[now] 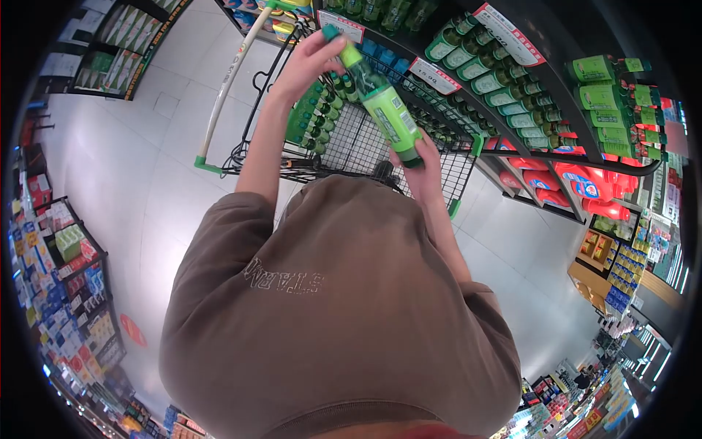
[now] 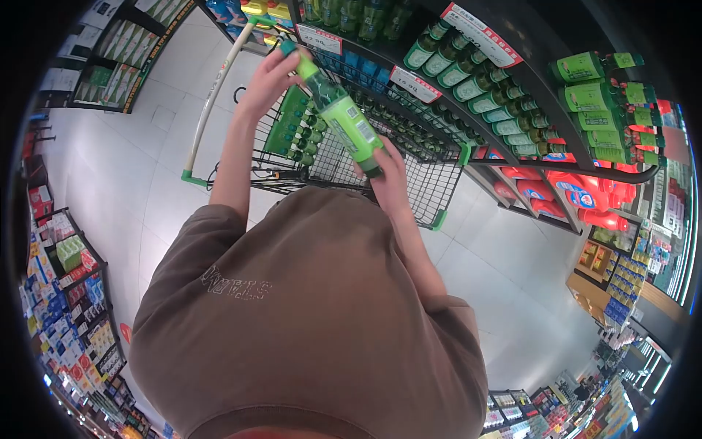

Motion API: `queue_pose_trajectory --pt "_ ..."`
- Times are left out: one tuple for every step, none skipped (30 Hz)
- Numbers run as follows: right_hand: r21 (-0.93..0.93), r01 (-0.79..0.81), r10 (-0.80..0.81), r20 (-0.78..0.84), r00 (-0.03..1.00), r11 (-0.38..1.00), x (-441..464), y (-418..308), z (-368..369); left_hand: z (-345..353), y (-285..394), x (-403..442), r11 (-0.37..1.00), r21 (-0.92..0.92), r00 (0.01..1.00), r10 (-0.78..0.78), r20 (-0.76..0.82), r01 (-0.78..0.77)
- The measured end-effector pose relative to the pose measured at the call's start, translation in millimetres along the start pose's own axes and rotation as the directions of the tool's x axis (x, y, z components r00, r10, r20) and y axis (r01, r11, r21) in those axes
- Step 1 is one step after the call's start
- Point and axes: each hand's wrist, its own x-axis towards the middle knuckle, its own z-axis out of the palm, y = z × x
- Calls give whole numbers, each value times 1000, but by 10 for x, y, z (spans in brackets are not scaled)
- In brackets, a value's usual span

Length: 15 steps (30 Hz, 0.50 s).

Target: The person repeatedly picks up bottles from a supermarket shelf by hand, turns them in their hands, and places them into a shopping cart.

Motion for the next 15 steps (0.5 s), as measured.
queue_pose_trajectory --pt "100 -123 121 22 992 987 1 9 -140 -82 29 -79 985 166 992 -73 102 55" --pt "198 -240 234 54 971 950 8 32 -266 -135 53 -151 939 332 968 -161 193 90" --pt "182 -286 285 35 958 941 10 64 -360 -149 70 -242 922 358 951 -231 204 147" --pt "190 -281 280 30 959 941 2 96 -453 -134 73 -349 901 383 930 -300 213 203" --pt "183 -337 343 -3 939 924 -23 137 -542 -112 64 -436 860 440 892 -387 232 259" --pt "179 -393 405 -36 914 902 -37 200 -639 -84 39 -506 811 497 847 -471 244 308" --pt "190 -433 448 -39 893 881 -44 306 -766 -47 -25 -574 806 502 841 -481 247 314" --pt "200 -433 450 -44 892 879 -60 422 -901 -16 -114 -647 729 567 786 -580 212 384" --pt "246 -524 543 -11 840 815 -69 551 -1058 9 -208 -702 641 626 725 -668 170 444" --pt "288 -608 629 27 777 739 -88 692 -1221 48 -299 -753 636 628 718 -674 171 448" --pt "249 -657 675 18 738 711 -102 856 -1407 91 -400 -790 619 668 733 -662 158 414" --pt "257 -655 675 17 738 710 -105 952 -1476 112 -528 -807 599 705 748 -648 147 380" --pt "247 -694 718 -9 696 676 -121 1032 -1512 112 -696 -839 613 774 852 -481 207 158" --pt "239 -731 758 -36 651 639 -145 1114 -1543 93 -843 -858 609 776 846 -491 207 163" --pt "227 -733 760 -54 648 641 -163 1189 -1567 114 -932 -845 578 797 854 -492 170 174"
